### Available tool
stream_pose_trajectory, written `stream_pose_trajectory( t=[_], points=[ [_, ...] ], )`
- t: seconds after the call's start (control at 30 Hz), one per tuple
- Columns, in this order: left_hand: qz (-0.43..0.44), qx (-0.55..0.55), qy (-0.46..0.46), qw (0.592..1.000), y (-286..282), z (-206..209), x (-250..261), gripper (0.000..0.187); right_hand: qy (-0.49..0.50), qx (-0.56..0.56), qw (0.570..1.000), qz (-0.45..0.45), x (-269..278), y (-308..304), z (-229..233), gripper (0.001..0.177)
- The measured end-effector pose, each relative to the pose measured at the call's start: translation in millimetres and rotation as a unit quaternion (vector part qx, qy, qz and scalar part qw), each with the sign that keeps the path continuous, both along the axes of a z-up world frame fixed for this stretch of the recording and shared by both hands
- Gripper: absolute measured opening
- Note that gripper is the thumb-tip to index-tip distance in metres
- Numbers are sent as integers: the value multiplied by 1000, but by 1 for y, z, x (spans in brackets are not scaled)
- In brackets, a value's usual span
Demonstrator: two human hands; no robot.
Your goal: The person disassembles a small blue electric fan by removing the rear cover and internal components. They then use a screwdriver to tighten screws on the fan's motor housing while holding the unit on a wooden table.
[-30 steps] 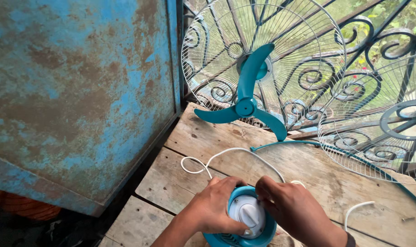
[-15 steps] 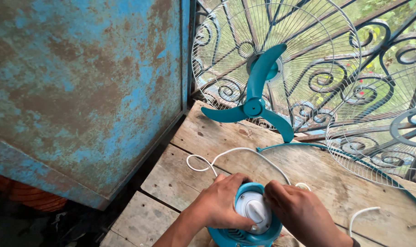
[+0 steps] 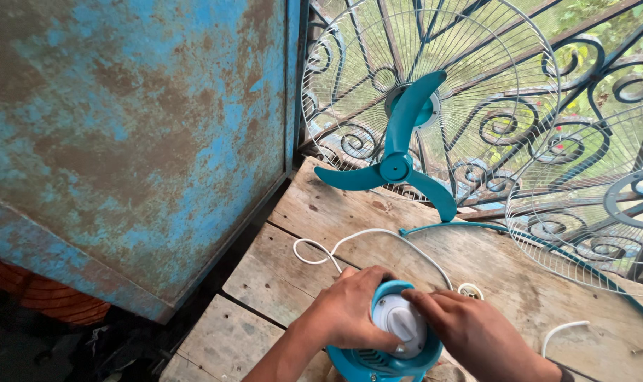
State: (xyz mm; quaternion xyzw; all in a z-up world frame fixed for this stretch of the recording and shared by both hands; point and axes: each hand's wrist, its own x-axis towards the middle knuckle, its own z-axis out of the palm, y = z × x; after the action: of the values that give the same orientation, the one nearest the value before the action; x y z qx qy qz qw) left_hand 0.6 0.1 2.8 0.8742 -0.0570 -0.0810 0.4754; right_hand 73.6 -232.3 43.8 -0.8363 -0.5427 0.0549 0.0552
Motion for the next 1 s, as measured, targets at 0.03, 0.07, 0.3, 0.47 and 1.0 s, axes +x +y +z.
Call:
stream_pose_trajectory(
  t=[0.03,0.07,0.3,0.47,1.0],
  points=[
    [0,0,-9,1000,0,0,0,101,4,20,1000,5,1,-2,0,54],
    [1,0,-19,1000,1,0,-1,101,1,23,1000,2,2,-3,-2,51],
    [0,-15,-38,999,2,-3,-2,100,36,21,994,-97,-2,10,2,37],
    [-4,-10,-41,999,3,-5,-2,100,90,46,991,-91,2,13,18,24],
    [-12,-8,-8,1000,5,1,-2,103,98,57,989,-92,13,14,17,24]
  ],
)
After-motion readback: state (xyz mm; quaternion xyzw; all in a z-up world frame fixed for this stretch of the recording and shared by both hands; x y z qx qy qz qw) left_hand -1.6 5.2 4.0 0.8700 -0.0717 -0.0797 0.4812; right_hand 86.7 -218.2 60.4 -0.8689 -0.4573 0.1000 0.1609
